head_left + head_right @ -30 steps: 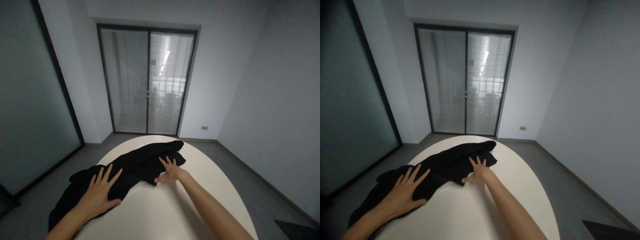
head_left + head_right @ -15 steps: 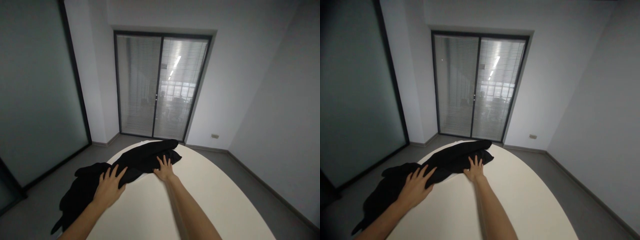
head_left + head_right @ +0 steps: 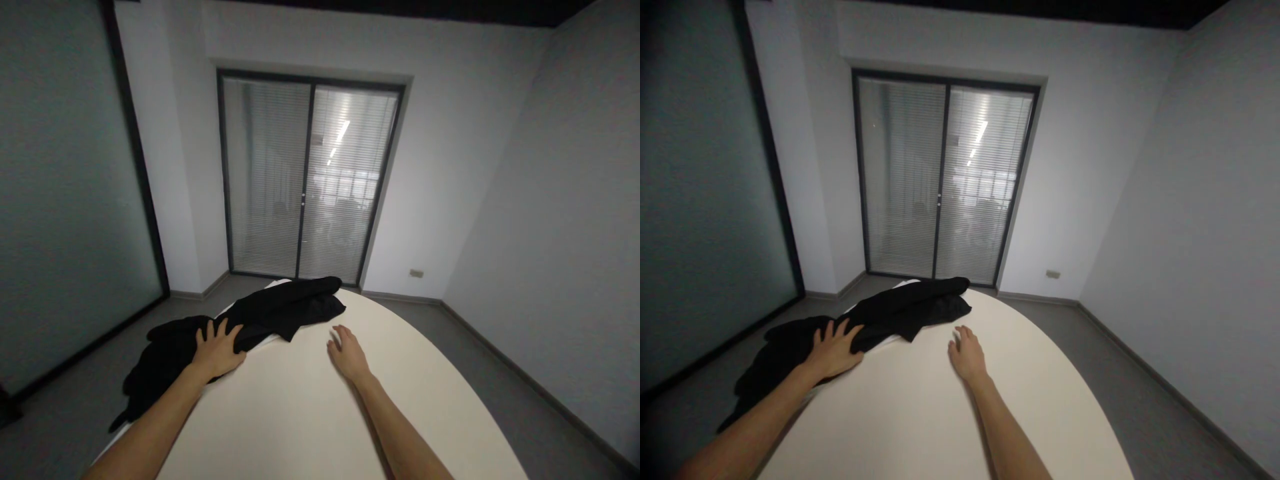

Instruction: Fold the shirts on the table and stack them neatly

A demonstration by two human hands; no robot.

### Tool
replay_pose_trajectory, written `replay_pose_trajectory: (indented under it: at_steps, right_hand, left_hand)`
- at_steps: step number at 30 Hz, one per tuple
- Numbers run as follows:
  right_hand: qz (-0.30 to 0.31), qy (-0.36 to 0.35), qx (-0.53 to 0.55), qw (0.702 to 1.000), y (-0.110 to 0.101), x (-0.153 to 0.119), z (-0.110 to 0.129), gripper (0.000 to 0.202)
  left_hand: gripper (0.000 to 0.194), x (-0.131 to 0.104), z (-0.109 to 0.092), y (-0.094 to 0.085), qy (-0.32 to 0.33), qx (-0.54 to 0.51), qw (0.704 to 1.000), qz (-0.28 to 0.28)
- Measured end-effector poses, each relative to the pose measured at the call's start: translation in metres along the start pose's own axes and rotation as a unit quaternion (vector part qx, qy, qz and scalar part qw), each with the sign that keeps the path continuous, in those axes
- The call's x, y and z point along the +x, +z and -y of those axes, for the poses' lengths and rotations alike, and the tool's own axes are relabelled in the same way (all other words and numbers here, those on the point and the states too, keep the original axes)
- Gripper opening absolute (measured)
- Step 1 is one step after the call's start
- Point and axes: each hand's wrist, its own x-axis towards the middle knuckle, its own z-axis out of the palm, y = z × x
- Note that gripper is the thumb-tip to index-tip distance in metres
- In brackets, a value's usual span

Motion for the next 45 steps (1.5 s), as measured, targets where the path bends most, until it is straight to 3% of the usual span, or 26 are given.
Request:
replay_pose_trajectory:
  at_steps: [3,5,6,9,11,15,22,31,45]
  right_hand:
    - [0.025,0.066,-0.059,0.996,-0.035,-0.015,-0.031,0.054]
    - [0.032,0.111,-0.091,0.989,-0.052,-0.024,-0.041,0.056]
    - [0.03,0.125,-0.098,0.987,-0.056,-0.028,-0.042,0.057]
    - [0.021,0.108,-0.1,0.989,-0.054,-0.043,-0.035,0.063]
    - [0.042,0.073,-0.103,0.991,-0.045,-0.054,-0.028,0.068]
    - [0.101,0.043,-0.111,0.988,-0.033,-0.066,-0.023,0.076]
    - [0.106,0.044,-0.113,0.987,-0.032,-0.062,-0.028,0.076]
    - [0.113,0.045,-0.121,0.985,-0.033,-0.063,-0.026,0.076]
    - [0.111,0.047,-0.118,0.986,-0.031,-0.062,-0.027,0.076]
  left_hand:
    - [0.079,-0.007,-0.044,-0.009,0.019,0.006,0.995,-0.101]
    - [0.074,-0.014,-0.084,-0.008,0.057,-0.019,0.98,-0.191]
    - [0.068,-0.017,-0.104,-0.003,0.09,-0.041,0.974,-0.204]
    - [0.058,-0.028,-0.153,0.019,0.201,-0.115,0.961,-0.148]
    - [0.058,-0.033,-0.17,0.037,0.233,-0.136,0.959,-0.083]
    - [0.058,-0.033,-0.173,0.056,0.244,-0.134,0.96,-0.006]
    - [0.055,-0.029,-0.173,0.053,0.241,-0.13,0.962,-0.014]
    - [0.056,-0.026,-0.172,0.061,0.239,-0.139,0.961,-0.014]
    - [0.057,-0.027,-0.173,0.054,0.234,-0.147,0.961,0.006]
